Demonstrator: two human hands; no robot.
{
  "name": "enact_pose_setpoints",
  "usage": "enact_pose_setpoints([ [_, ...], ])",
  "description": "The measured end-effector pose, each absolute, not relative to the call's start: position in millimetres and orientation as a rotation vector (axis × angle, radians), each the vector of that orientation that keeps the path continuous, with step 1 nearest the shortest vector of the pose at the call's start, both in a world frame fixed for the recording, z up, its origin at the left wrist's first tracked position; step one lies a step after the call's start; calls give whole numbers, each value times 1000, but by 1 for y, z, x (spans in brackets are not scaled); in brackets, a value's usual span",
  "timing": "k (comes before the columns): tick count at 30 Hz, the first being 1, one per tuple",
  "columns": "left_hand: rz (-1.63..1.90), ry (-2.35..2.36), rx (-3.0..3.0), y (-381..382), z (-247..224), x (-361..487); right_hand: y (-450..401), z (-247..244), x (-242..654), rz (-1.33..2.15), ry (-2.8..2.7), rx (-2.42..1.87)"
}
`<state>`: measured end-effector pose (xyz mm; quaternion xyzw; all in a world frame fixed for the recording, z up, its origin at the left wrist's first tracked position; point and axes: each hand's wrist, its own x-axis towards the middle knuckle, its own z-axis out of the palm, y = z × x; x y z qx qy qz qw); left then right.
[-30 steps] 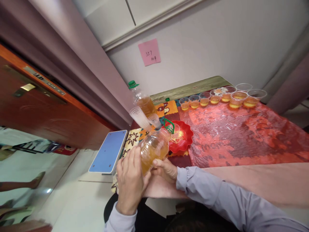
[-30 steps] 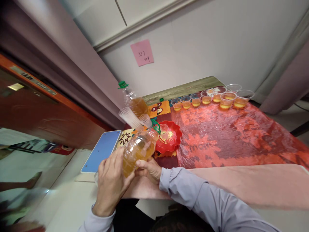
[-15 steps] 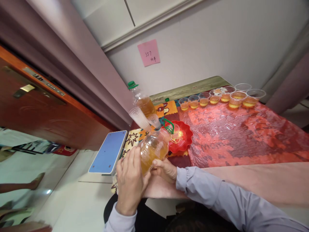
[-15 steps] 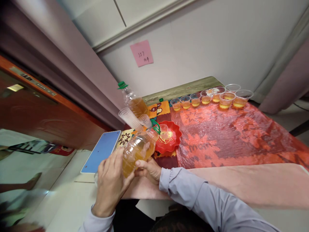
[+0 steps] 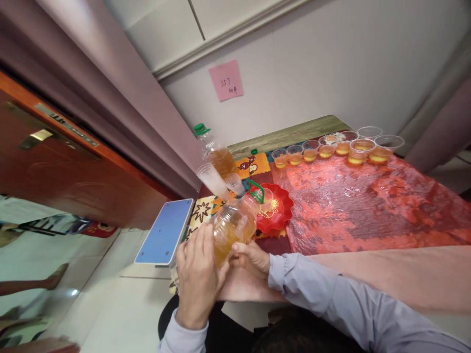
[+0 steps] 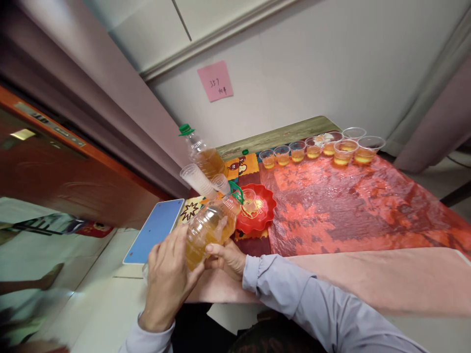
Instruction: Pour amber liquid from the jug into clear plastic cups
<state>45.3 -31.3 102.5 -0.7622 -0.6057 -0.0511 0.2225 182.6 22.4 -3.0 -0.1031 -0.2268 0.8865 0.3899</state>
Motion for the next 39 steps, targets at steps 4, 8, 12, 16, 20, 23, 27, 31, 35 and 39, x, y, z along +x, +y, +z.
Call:
enact_pose_setpoints([
  [4,-123,-1675,-2110,-32,104,45,22,-3,182,2258,-576,-249],
  [8,-115,-1682,-2115,-32,105,45,22,-2,182,2257,-580,-249],
  [12,-115,-1684,-2110,-32,105,45,22,-3,183,2257,-586,-254],
  [16,-111,-1676,-2115,-32,104,45,22,-2,183,2257,-585,-262],
  [20,-108,-1673,-2114,-32,104,44,22,1,184,2261,-582,-260],
  [23,-104,-1670,-2109,-33,104,45,22,3,184,2260,-593,-262],
  [27,-105,-1669,-2106,-33,104,44,22,3,184,2264,-595,-272],
  [31,-104,-1680,-2107,-33,103,44,23,0,183,2258,-578,-274],
  [35,-108,-1687,-2106,-33,103,44,23,0,182,2259,-575,-269],
  [39,-111,-1684,-2111,-32,103,44,23,1,183,2263,-592,-273],
])
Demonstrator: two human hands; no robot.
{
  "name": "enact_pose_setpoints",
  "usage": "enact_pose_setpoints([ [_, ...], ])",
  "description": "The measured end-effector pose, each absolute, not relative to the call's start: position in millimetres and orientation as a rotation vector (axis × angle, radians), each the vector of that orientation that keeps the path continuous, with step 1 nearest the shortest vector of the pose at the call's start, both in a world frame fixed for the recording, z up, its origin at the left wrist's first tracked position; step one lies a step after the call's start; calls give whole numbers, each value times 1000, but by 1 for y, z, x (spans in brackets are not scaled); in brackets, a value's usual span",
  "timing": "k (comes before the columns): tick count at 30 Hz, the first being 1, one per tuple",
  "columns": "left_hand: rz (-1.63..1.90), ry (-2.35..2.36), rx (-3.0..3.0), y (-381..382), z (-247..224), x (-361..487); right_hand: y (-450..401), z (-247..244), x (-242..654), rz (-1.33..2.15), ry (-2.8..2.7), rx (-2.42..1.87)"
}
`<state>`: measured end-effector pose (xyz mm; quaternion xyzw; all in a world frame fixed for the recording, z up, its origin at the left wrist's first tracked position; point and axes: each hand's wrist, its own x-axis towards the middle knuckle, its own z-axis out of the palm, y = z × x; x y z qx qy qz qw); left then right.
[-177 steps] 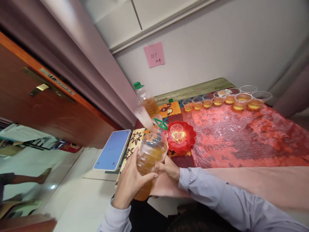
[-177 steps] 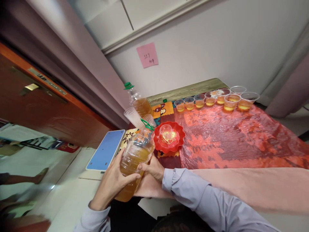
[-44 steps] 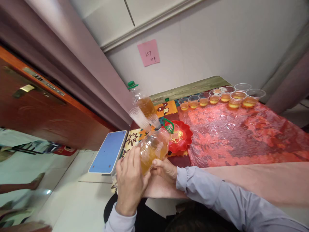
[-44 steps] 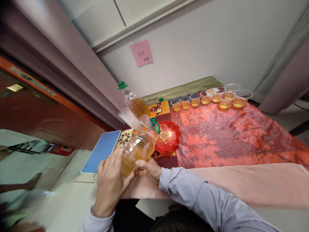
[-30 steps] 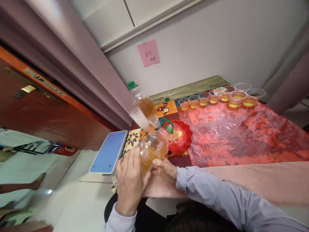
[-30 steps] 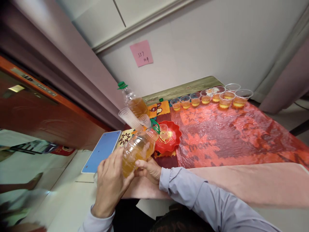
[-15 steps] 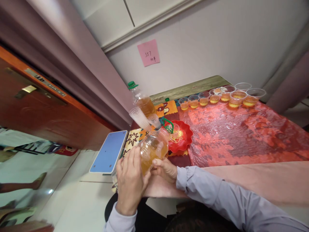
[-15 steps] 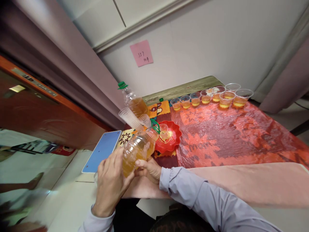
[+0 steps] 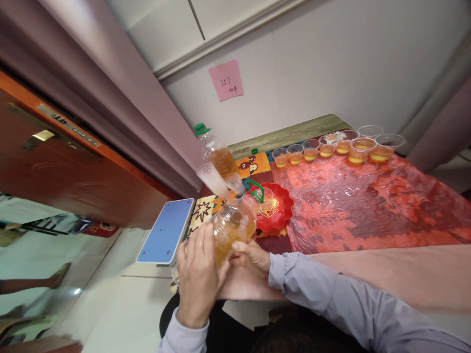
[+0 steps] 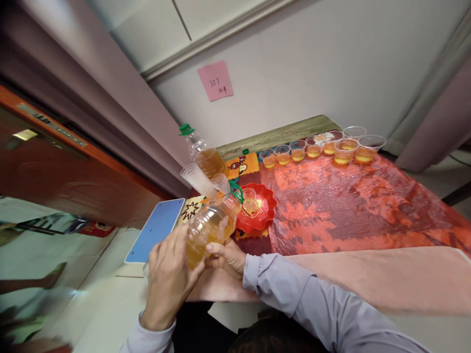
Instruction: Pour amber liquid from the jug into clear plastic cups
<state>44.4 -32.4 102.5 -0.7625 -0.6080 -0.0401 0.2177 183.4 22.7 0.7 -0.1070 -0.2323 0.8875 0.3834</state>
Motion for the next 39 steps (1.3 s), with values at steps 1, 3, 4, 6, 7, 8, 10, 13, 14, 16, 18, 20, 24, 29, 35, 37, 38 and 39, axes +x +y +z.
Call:
enact_pose_setpoints([
  [1,-113,-1683,-2113,-32,103,44,23,1,184,2262,-596,-271],
  [3,-114,-1685,-2115,-32,103,45,23,1,184,2262,-603,-267],
  [4,-112,-1686,-2115,-32,103,45,22,0,184,2261,-603,-265],
  [6,-105,-1685,-2114,-32,104,45,22,0,184,2259,-598,-265],
  [7,-100,-1683,-2113,-33,104,46,22,-1,183,2259,-594,-266],
  [8,-94,-1681,-2109,-33,104,46,22,-1,183,2258,-591,-268],
  [10,-84,-1675,-2099,-33,105,46,22,-2,182,2257,-586,-273],
  [13,-75,-1662,-2092,-33,104,45,22,-3,182,2258,-583,-276],
  [14,-73,-1658,-2091,-33,104,45,22,-3,182,2260,-582,-274],
  [16,-79,-1655,-2091,-33,103,44,22,-3,182,2265,-583,-270],
  [18,-95,-1658,-2094,-33,102,43,22,-3,183,2265,-584,-265],
  [20,-108,-1660,-2101,-33,102,43,22,-3,183,2265,-586,-263],
  [24,-126,-1658,-2098,-33,102,46,23,-4,182,2268,-585,-267],
  [29,-172,-1663,-2068,-32,103,50,23,-6,181,2264,-587,-281],
  [35,-162,-1646,-2098,-32,102,46,23,-6,181,2263,-600,-291],
  [37,-164,-1649,-2090,-32,101,45,23,-5,182,2266,-598,-288],
  [38,-163,-1649,-2086,-32,101,45,23,-5,182,2266,-595,-285],
  [39,-158,-1645,-2087,-32,101,44,22,-4,182,2265,-593,-283],
])
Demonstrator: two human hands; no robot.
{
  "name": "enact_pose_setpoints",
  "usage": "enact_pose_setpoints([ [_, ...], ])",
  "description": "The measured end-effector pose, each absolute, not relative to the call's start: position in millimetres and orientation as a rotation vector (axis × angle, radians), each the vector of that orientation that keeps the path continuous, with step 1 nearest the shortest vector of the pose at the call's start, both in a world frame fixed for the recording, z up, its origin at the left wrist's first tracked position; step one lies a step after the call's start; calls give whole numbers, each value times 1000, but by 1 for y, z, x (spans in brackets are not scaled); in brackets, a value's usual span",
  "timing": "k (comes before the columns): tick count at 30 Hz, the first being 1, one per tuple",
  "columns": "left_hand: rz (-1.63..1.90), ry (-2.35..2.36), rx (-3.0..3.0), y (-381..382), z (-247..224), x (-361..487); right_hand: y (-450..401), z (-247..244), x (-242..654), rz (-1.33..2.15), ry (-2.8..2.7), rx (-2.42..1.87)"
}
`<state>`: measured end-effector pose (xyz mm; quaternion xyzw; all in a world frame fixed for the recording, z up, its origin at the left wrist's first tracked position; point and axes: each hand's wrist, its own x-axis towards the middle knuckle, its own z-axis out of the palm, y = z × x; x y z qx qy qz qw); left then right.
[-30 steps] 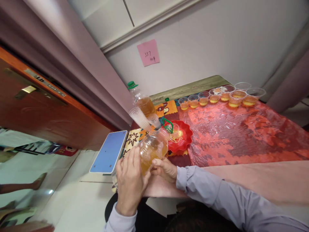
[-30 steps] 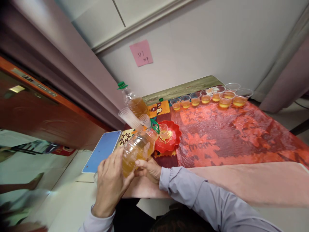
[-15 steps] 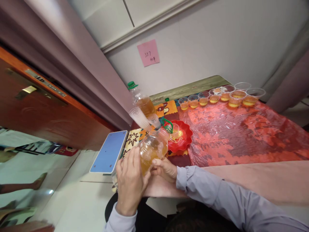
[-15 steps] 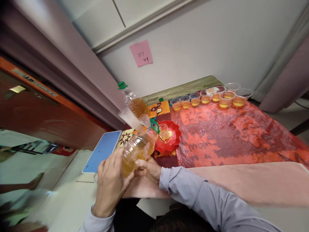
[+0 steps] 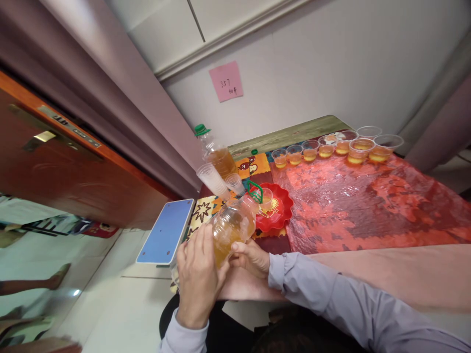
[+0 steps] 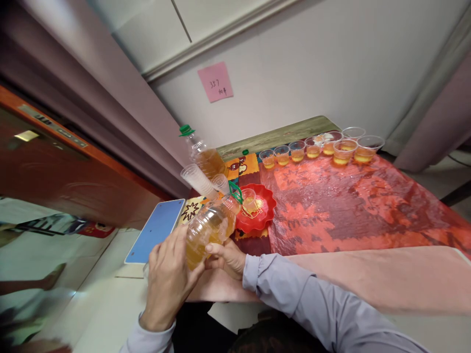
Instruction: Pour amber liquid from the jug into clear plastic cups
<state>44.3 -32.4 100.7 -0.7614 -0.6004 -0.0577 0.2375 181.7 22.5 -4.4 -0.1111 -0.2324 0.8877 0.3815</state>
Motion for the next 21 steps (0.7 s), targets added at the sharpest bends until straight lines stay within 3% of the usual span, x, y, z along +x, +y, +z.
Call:
enact_pose_setpoints([
  [21,-105,-1653,-2088,-32,101,44,23,1,183,2268,-586,-291],
])
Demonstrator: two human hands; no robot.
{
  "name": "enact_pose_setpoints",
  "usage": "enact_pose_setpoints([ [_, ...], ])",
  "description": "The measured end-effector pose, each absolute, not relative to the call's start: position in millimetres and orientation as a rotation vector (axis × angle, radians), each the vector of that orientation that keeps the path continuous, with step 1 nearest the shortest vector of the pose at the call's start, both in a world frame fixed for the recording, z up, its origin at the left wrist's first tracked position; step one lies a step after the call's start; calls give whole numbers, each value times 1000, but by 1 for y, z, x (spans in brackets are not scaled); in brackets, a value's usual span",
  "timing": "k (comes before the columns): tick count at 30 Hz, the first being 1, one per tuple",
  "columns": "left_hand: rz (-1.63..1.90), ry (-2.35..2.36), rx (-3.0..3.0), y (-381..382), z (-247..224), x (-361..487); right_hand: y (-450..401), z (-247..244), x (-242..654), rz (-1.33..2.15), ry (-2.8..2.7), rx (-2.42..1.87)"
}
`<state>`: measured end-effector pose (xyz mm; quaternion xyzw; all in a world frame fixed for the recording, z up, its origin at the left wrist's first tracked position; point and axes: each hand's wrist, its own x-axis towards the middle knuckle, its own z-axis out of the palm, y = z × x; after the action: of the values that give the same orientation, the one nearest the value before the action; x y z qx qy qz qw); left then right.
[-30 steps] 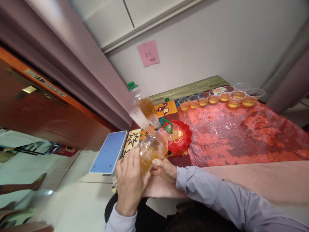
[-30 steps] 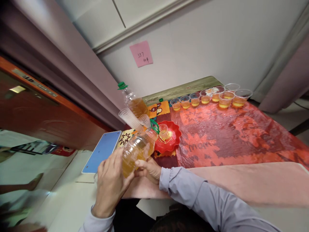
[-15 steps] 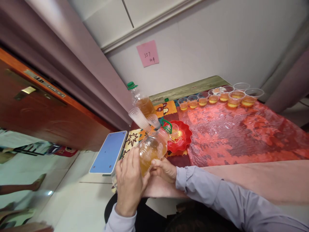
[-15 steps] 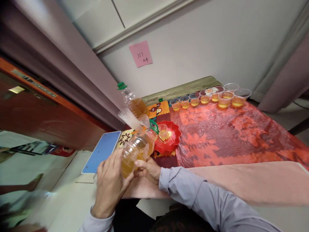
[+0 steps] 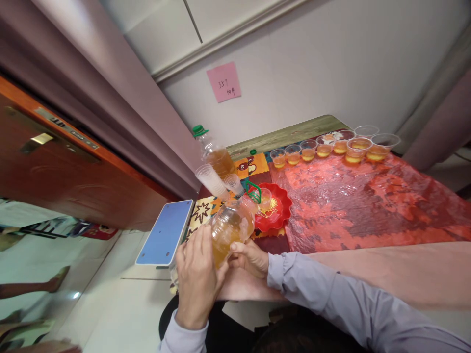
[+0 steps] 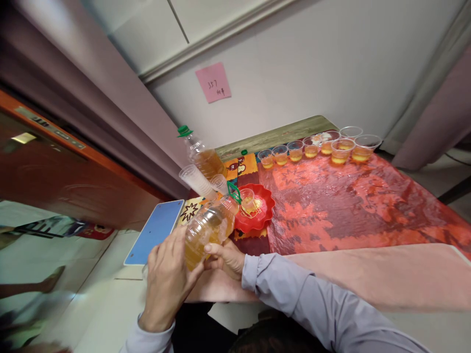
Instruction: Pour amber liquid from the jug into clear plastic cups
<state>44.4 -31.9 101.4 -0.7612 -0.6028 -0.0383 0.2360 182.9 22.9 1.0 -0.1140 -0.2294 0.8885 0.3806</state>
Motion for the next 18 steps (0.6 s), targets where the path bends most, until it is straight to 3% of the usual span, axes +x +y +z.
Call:
enact_pose_setpoints([
  [18,-175,-1664,-2095,-32,98,43,25,-2,183,2243,-639,-318],
])
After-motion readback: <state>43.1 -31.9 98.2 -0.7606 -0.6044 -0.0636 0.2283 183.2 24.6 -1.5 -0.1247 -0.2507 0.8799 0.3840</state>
